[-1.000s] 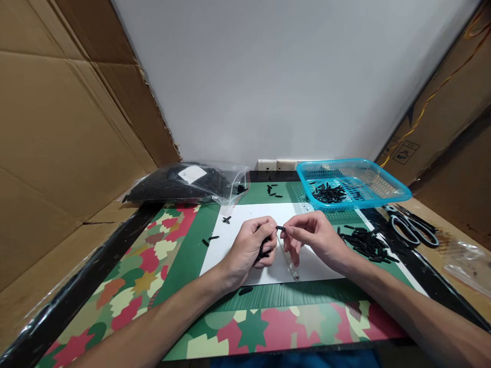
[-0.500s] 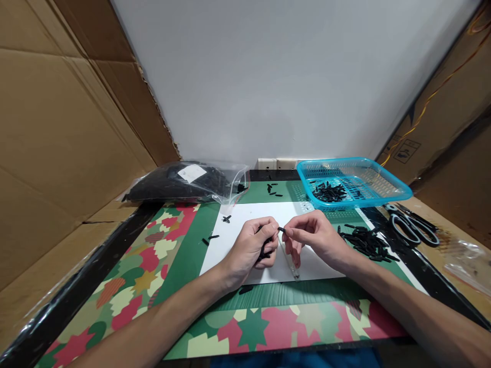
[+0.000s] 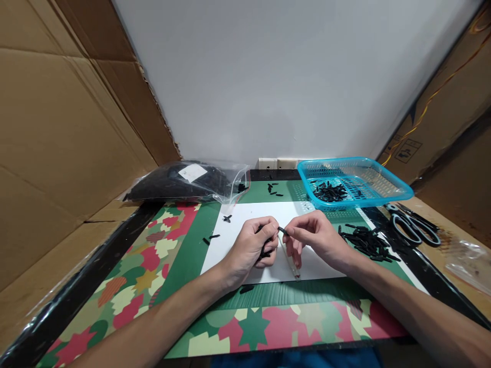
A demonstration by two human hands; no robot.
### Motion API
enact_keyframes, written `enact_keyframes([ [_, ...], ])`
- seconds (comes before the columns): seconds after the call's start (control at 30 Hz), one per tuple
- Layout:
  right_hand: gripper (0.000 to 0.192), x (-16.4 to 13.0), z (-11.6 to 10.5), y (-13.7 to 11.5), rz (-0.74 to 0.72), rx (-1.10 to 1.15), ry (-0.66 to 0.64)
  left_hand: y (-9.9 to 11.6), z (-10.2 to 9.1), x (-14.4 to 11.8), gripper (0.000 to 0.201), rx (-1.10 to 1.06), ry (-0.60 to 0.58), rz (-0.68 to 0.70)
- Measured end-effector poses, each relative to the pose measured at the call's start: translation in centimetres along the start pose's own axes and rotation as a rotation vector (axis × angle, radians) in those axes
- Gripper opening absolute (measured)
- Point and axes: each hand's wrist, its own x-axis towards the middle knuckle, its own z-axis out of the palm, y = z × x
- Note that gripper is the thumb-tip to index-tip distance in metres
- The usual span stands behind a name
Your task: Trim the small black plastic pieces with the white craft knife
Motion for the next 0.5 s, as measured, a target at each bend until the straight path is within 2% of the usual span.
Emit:
enact_keyframes([
  [0.3, 0.041, -0.22, 0.42, -0.72, 0.023, -0.048, 0.029, -0.30, -0.14, 0.06, 0.051, -0.009, -0.020, -0.012],
  [0.5, 0.042, -0.16, 0.24, -0.48, -0.013, -0.035, 0.035, -0.24, -0.11, 0.09, 0.051, -0.018, -0.014, -0.005],
])
